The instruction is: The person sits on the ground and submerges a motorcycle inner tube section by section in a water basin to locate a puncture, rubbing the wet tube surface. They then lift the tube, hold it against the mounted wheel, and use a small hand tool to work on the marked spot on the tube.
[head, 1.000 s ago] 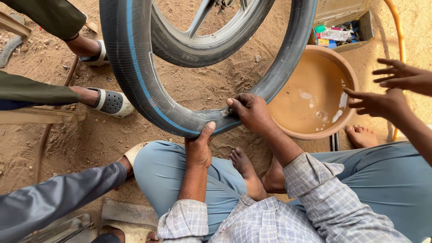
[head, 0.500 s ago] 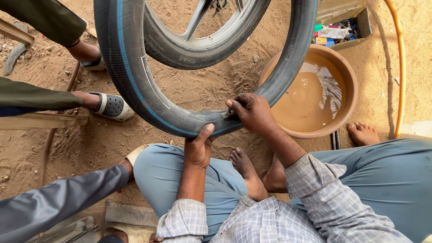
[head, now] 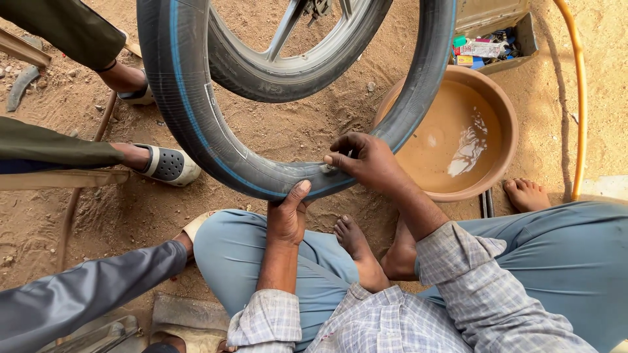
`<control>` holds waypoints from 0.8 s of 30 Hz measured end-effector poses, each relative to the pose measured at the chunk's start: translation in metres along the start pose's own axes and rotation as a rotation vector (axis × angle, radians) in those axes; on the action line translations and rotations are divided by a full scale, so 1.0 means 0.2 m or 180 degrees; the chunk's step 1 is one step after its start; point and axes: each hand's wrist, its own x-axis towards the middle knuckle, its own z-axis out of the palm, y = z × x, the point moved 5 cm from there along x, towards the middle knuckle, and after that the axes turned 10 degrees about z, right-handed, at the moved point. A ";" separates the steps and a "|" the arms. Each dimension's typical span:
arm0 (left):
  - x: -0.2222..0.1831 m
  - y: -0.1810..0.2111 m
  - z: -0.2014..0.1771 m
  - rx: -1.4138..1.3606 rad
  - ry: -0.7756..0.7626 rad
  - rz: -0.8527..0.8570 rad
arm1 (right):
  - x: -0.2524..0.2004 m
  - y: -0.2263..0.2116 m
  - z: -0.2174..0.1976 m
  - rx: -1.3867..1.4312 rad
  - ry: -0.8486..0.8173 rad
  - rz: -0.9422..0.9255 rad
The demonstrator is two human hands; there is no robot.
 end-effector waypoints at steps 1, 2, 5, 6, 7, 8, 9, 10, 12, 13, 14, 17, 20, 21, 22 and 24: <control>0.00 -0.01 -0.01 0.0001 0.0002 -0.0002 | 0.00 0.00 0.00 0.0001 -0.0002 0.0003; 0.00 -0.01 -0.01 0.0004 0.0015 -0.0024 | 0.00 0.00 0.00 0.0110 -0.0006 0.0105; 0.00 -0.02 -0.02 0.0019 0.0024 -0.0045 | 0.02 0.02 0.01 0.0366 -0.0053 0.0297; 0.00 -0.02 -0.02 0.0026 0.0020 -0.0041 | 0.02 0.03 0.01 0.0506 -0.0096 0.0382; 0.00 -0.02 -0.01 0.0025 0.0009 -0.0038 | 0.03 0.05 0.01 0.0507 -0.0086 0.0376; 0.00 -0.01 0.00 0.0043 0.0014 -0.0024 | 0.04 0.06 0.02 0.0566 -0.0076 0.0338; 0.00 -0.01 0.00 0.0060 0.0020 -0.0010 | 0.04 0.07 0.02 0.0625 -0.0066 0.0301; 0.00 0.00 0.00 0.0058 0.0015 -0.0007 | 0.05 0.09 0.03 0.0622 -0.0062 0.0296; 0.01 0.00 0.01 0.0145 0.0090 -0.0047 | 0.05 0.11 0.02 0.0693 -0.0072 0.0219; -0.01 -0.02 -0.04 0.0122 0.0069 -0.0052 | 0.05 0.14 0.04 0.0673 -0.0048 0.0216; 0.00 -0.05 -0.07 0.0169 0.0060 -0.0027 | 0.06 0.17 0.04 0.0799 -0.0192 0.0291; 0.04 -0.06 -0.06 0.0171 -0.0027 0.0072 | 0.05 0.13 0.01 0.0913 -0.0352 0.0373; 0.03 -0.04 -0.02 0.0126 -0.0026 0.0092 | 0.00 0.05 0.00 0.0730 -0.0330 0.0338; 0.03 -0.03 -0.01 0.0101 -0.0003 0.0074 | -0.01 0.01 0.00 0.0538 -0.0247 0.0242; 0.03 -0.03 -0.01 0.0098 0.0006 0.0078 | -0.01 0.02 0.00 0.0533 -0.0256 0.0242; 0.02 -0.03 -0.02 0.0067 0.0029 0.0048 | 0.00 0.03 -0.01 0.0476 0.0004 0.0192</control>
